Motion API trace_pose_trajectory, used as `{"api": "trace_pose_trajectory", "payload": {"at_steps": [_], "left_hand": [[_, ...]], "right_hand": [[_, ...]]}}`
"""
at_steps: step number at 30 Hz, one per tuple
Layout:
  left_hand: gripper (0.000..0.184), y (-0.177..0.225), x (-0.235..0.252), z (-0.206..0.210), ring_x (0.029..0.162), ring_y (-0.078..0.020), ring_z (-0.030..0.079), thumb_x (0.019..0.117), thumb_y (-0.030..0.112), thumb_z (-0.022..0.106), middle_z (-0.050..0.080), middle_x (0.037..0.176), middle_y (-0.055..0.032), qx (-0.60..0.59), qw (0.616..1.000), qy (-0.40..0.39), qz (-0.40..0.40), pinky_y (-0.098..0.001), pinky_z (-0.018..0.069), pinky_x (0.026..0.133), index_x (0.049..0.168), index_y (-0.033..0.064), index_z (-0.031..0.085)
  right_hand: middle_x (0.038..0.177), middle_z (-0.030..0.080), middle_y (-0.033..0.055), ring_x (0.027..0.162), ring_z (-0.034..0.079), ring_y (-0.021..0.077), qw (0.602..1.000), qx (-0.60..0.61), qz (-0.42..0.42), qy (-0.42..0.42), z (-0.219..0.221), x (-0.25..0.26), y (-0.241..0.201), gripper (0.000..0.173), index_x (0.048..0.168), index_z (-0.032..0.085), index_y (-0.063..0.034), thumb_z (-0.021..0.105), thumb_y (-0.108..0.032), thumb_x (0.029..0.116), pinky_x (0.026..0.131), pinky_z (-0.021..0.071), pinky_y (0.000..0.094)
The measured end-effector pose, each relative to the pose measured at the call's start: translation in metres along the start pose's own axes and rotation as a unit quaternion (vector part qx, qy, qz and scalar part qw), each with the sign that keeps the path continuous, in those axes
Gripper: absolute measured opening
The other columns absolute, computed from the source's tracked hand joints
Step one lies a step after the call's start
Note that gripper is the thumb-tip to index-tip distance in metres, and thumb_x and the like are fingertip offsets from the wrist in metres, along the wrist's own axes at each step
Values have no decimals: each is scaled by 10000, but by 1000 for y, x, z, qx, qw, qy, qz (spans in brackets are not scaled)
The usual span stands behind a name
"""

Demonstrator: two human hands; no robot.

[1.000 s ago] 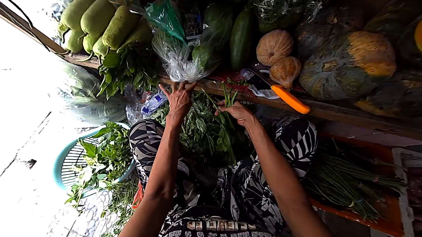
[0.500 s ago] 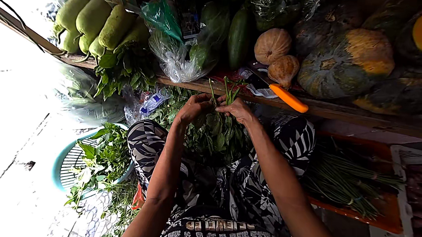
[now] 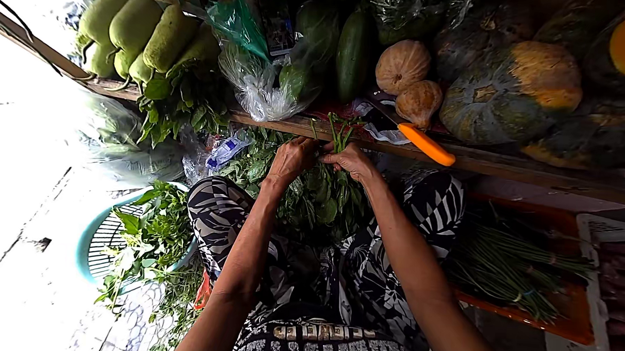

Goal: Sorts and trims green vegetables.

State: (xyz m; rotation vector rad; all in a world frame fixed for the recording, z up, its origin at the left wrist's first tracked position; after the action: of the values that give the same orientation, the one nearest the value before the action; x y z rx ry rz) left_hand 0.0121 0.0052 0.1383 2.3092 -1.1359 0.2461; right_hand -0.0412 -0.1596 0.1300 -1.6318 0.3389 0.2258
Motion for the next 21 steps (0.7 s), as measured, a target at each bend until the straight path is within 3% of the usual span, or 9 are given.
{"api": "trace_pose_trajectory", "payload": {"at_steps": [3, 7, 9, 12, 14, 16, 21], "left_hand": [[204, 0, -2, 0, 904, -375, 738, 999, 101, 598, 746, 991, -195, -5, 1000, 9, -18, -540, 578, 805, 1041, -12, 763], [230, -2, 4, -9, 1015, -391, 695, 1030, 111, 559, 705, 1078, -235, -53, 985, -32, -161, -575, 517, 927, 1090, -57, 705], [234, -9, 4, -12, 1024, -385, 677, 1038, 92, 526, 685, 1078, -255, -96, 976, -6, -193, -562, 500, 948, 1110, -79, 667], [237, -10, -3, -13, 956, -299, 714, 1014, 157, 613, 725, 1027, -189, -145, 977, 20, -157, -498, 551, 891, 1142, -30, 683], [323, 1, -8, -14, 1008, -309, 705, 969, 152, 704, 712, 1101, -185, -149, 982, -27, -114, -508, 566, 917, 1240, -15, 644], [298, 6, -3, -13, 1081, -368, 690, 950, 96, 692, 704, 1154, -215, -83, 992, -57, -76, -544, 546, 958, 1222, -27, 678], [263, 20, 3, -9, 1078, -417, 690, 991, 122, 608, 713, 1142, -229, 35, 992, -101, -68, -562, 548, 891, 1186, -20, 714]], "right_hand": [[848, 676, 16, 549, 482, 19, 999, -37, -5, -1, 2, 0, 0, 274, 1089, 677, -24, 801, -14, 844, 511, 407, 187], [875, 674, 34, 610, 529, 30, 998, -66, -4, -7, 5, 2, 3, 336, 1119, 663, -20, 826, -25, 826, 545, 431, 199], [874, 668, 36, 615, 522, 31, 999, -52, 4, -5, 5, 1, 1, 328, 1131, 653, -11, 814, -33, 846, 548, 421, 200], [864, 681, 30, 599, 519, 28, 1000, -26, 6, 8, 3, 0, 1, 297, 1124, 659, -10, 798, -32, 862, 538, 421, 203], [813, 674, 27, 551, 489, 29, 999, -21, -7, 22, 5, -3, 0, 237, 1065, 678, -11, 787, -4, 854, 508, 408, 199], [817, 657, 47, 537, 466, 44, 999, -38, -13, 26, 5, -2, 0, 224, 1051, 681, -12, 789, -6, 855, 506, 413, 203], [939, 650, 71, 660, 502, 68, 996, -77, 27, 20, 2, 0, -5, 315, 1141, 669, -14, 801, -70, 861, 619, 440, 248]]}}
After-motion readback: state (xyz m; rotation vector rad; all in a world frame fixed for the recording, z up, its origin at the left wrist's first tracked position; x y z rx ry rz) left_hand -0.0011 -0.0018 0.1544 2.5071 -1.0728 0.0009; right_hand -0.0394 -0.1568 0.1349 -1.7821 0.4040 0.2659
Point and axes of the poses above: each hand's wrist, its own x-axis towards the middle knuckle, its own z-axis out of the palm, y = z × x, the point moved 2 cm from there along x, towards the middle knuckle
